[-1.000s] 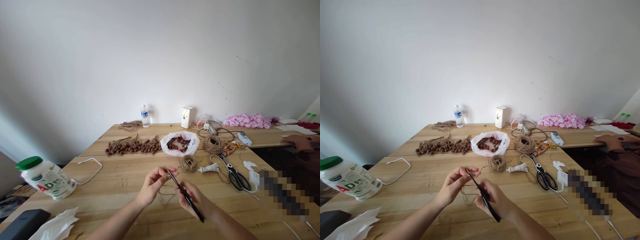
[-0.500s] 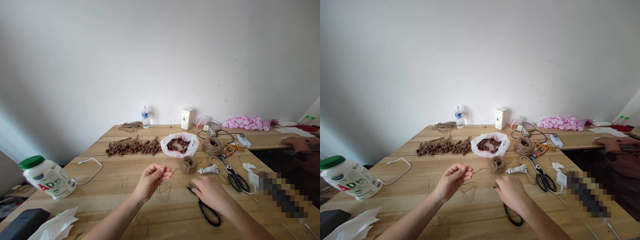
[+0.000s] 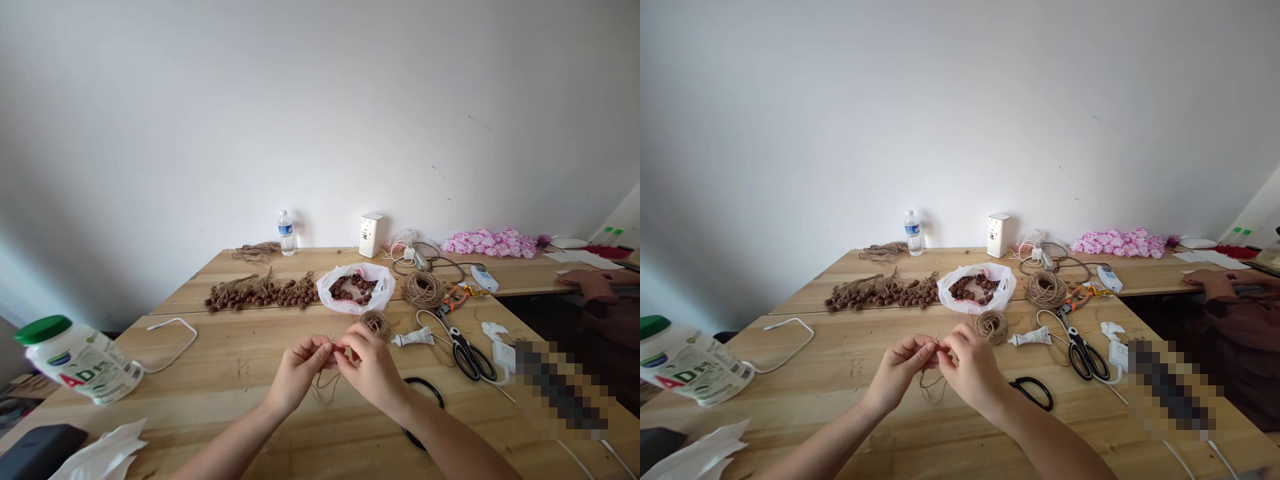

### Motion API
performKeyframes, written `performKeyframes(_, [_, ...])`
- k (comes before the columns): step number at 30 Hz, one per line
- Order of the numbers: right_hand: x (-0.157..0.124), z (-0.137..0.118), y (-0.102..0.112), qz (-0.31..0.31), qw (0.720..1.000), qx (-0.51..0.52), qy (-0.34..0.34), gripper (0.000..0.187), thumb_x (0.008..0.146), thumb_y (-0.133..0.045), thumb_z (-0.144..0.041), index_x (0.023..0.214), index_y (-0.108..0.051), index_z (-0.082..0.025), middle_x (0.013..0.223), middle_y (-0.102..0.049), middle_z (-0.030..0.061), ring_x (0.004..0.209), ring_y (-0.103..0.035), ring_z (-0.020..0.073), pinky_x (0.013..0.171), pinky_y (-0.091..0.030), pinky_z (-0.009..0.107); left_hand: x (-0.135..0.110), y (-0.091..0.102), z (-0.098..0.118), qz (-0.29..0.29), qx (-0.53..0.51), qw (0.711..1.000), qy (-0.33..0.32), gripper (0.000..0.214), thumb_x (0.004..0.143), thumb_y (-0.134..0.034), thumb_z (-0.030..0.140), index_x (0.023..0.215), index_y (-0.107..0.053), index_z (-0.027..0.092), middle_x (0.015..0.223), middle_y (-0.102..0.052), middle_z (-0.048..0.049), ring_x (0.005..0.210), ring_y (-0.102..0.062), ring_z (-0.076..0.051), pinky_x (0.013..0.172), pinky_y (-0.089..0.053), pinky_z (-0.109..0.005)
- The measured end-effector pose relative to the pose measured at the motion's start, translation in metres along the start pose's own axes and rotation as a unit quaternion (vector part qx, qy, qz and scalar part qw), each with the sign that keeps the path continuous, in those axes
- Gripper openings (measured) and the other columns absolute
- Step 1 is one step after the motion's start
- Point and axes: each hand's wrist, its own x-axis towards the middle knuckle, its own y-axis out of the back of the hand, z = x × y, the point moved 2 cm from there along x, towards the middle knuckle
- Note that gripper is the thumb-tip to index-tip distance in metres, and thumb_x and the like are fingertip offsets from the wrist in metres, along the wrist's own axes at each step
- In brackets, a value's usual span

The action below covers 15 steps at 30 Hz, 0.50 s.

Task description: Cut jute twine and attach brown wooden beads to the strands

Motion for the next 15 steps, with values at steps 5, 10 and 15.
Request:
performKeyframes(5, [-0.002, -0.002, -0.002, -0.004, 0.999, -0.019, 0.045, 0.016, 0.086, -0.048, -0.015, 0.083, -0.063, -0.018, 0.084, -0.058, 0.0064, 0.069, -0.053, 0.0141, 0.062, -0.042, 0.026, -0.003, -0.004, -0.001, 0.014, -0.001, 1.000, -0.006, 0.030, 0.068, -0.077, 0.038, 0.074, -0.059, 0.014, 0.065, -0.066, 0.0004, 0.061, -0.063, -0.013, 0.062, -0.054, -0.026])
performKeyframes(10, [0.005, 0.001, 0.003, 0.025, 0.987, 0.151, -0.055, 0.014, 0.083, -0.058, -0.024, 0.074, -0.065, -0.018, 0.074, -0.057, 0.0034, 0.064, -0.052, 0.0129, 0.057, -0.042, 0.025, -0.006, -0.005, 0.000, -0.055, 0.007, 0.998, 0.009, 0.028, 0.074, -0.072, 0.038, 0.077, -0.058, 0.015, 0.061, -0.068, -0.0024, 0.056, -0.064, -0.015, 0.057, -0.050, -0.026])
performKeyframes(15, [0.008, 0.004, 0.004, -0.022, 0.946, 0.295, -0.133, 0.016, 0.081, -0.064, -0.031, 0.075, -0.067, -0.016, 0.069, -0.060, 0.0021, 0.062, -0.055, 0.0119, 0.053, -0.043, 0.023, -0.007, -0.005, -0.003, -0.090, -0.017, 0.996, 0.025, 0.023, 0.075, -0.072, 0.035, 0.075, -0.062, 0.014, 0.058, -0.067, -0.0021, 0.044, -0.057, -0.011, 0.048, -0.042, -0.022])
